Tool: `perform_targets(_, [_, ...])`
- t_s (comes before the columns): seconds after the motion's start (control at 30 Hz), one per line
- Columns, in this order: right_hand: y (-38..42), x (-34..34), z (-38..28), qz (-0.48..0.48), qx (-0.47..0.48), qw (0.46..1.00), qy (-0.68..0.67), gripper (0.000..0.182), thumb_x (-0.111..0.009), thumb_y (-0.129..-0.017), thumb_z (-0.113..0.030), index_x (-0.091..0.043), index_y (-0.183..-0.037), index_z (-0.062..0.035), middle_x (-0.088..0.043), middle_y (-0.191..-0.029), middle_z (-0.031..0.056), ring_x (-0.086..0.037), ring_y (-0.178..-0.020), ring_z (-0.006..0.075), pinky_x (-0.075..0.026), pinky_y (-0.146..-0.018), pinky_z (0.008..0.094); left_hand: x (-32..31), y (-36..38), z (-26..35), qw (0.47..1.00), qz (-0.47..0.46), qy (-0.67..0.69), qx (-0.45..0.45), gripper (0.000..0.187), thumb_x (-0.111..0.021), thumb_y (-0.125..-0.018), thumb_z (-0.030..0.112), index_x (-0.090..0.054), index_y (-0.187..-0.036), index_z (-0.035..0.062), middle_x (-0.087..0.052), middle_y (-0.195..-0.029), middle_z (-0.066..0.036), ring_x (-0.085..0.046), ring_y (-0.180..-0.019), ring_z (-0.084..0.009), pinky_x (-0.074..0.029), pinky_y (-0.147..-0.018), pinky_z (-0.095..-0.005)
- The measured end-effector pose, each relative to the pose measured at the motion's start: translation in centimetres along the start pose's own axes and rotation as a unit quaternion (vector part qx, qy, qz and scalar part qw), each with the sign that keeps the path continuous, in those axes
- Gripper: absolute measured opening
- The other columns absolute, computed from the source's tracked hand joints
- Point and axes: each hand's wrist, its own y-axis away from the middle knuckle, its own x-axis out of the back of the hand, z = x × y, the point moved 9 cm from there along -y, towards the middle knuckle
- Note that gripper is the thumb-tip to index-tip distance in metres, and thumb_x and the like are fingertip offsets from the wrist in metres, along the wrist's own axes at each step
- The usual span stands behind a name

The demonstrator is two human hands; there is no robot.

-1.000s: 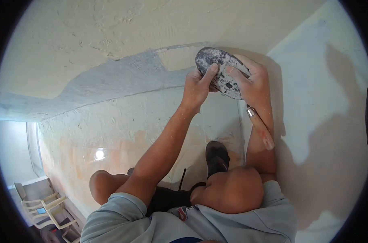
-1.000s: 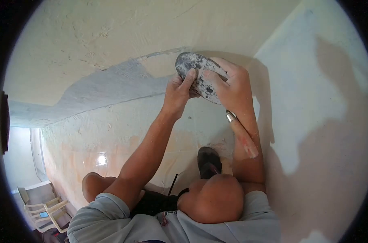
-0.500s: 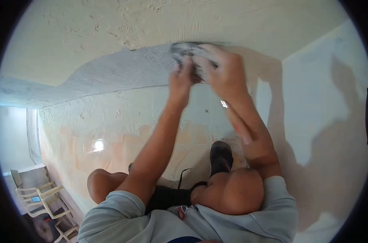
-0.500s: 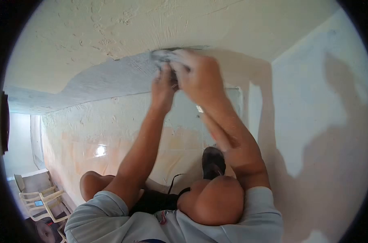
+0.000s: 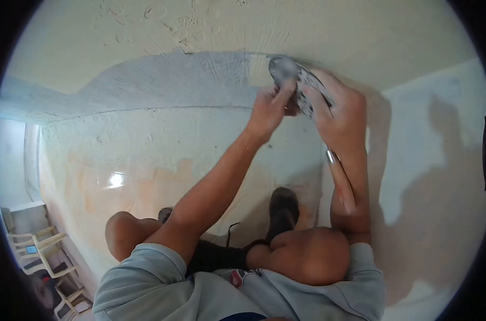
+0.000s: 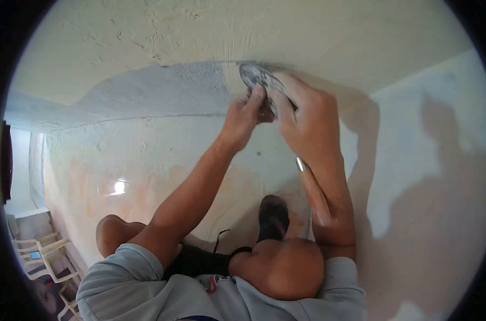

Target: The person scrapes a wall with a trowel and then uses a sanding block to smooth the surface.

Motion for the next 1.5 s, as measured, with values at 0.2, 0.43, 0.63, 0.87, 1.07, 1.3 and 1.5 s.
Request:
perform_targets(0.2, [-2.0, -0.7, -3.1, 0.009, 0.087, 0.994, 0.064, 0.016, -0.06, -0.091, -0.012, -0.069, -0.103, -0.0035, -0.067, -0.083, 0.0219, -0.066, -0.079, 0.0424, -0.053, -0.066, 0.0444, -0.4, 0.0, 1.6, 0.994, 0.037, 0.1, -0.003, 0.049, -0.046, -0.106, 0.048, -0.063, -0.098, 0.0022, -0.066, -0.084, -0.006, -0.063, -0.072, -0.0133, -0.056, -0.067, -0.0316])
perform_targets(0.43, [-1.3, 1.8, -5.0, 0.0, 0.047, 0.997, 0.066, 0.02, -0.059, -0.09, -0.011, -0.067, -0.108, -0.0062, -0.067, -0.085, 0.0204, -0.066, -0.08, 0.0424, -0.052, -0.066, 0.0481, -3.2, 0.0, 0.9, 0.982, -0.01, 0.185, 0.029, 0.049, -0.045, -0.106, 0.049, -0.063, -0.102, 0.0041, -0.065, -0.088, -0.005, -0.063, -0.073, -0.0169, -0.053, -0.066, -0.0323])
perform_targets(0.63, [-2.7, -0.1, -5.5, -0.057, 0.1, 0.987, 0.116, 0.015, -0.059, -0.09, -0.012, -0.069, -0.101, -0.0077, -0.066, -0.08, 0.0199, -0.066, -0.075, 0.0423, -0.052, -0.064, 0.0471, -3.3, -0.6, 0.8, 0.968, -0.028, 0.248, -0.001, 0.048, -0.045, -0.106, 0.049, -0.062, -0.106, 0.0047, -0.065, -0.09, -0.005, -0.061, -0.071, -0.0145, -0.051, -0.063, -0.0279])
perform_targets(0.87, [-3.4, -3.6, -5.9, -0.136, 0.144, 0.958, 0.206, 0.014, -0.056, -0.086, -0.008, -0.064, -0.098, -0.0042, -0.067, -0.08, 0.0193, -0.066, -0.075, 0.043, -0.052, -0.065, 0.0516, -2.7, -1.1, -0.6, 0.938, 0.004, 0.346, 0.018, 0.05, -0.037, -0.109, 0.047, -0.061, -0.113, 0.0037, -0.065, -0.097, -0.007, -0.063, -0.085, -0.0154, -0.053, -0.075, -0.0289])
perform_targets(1.07, [-3.3, -3.2, -6.8, -0.126, 0.137, 0.954, 0.236, 0.024, -0.056, -0.088, -0.001, -0.068, -0.108, -0.0033, -0.066, -0.086, 0.0238, -0.067, -0.079, 0.0427, -0.053, -0.067, 0.0426, -3.0, -1.9, -1.6, 0.952, -0.009, 0.305, -0.005, 0.05, -0.034, -0.11, 0.046, -0.056, -0.119, 0.0026, -0.066, -0.106, -0.01, -0.066, -0.091, -0.0189, -0.057, -0.082, -0.0352])
perform_targets(1.3, [-2.1, -1.6, -7.9, -0.058, 0.136, 0.969, 0.195, 0.023, -0.059, -0.088, -0.003, -0.069, -0.109, -0.0026, -0.066, -0.085, 0.0241, -0.067, -0.079, 0.0424, -0.053, -0.068, 0.0435, -4.1, -1.3, -0.1, 0.98, -0.019, 0.196, -0.035, 0.046, -0.037, -0.11, 0.042, -0.057, -0.112, 0.0008, -0.064, -0.093, -0.008, -0.059, -0.07, -0.0167, -0.053, -0.068, -0.0311])
perform_targets(1.5, [-0.8, 0.2, -7.1, -0.027, 0.069, 0.988, 0.137, 0.019, -0.062, -0.091, -0.008, -0.069, -0.108, -0.0035, -0.067, -0.088, 0.023, -0.064, -0.08, 0.044, -0.052, -0.068, 0.0439, -5.2, 0.0, 0.4, 0.956, -0.071, 0.285, 0.01, 0.039, -0.037, -0.11, 0.04, -0.056, -0.116, 0.007, -0.065, -0.097, -0.007, -0.066, -0.083, -0.0179, -0.058, -0.076, -0.0372])
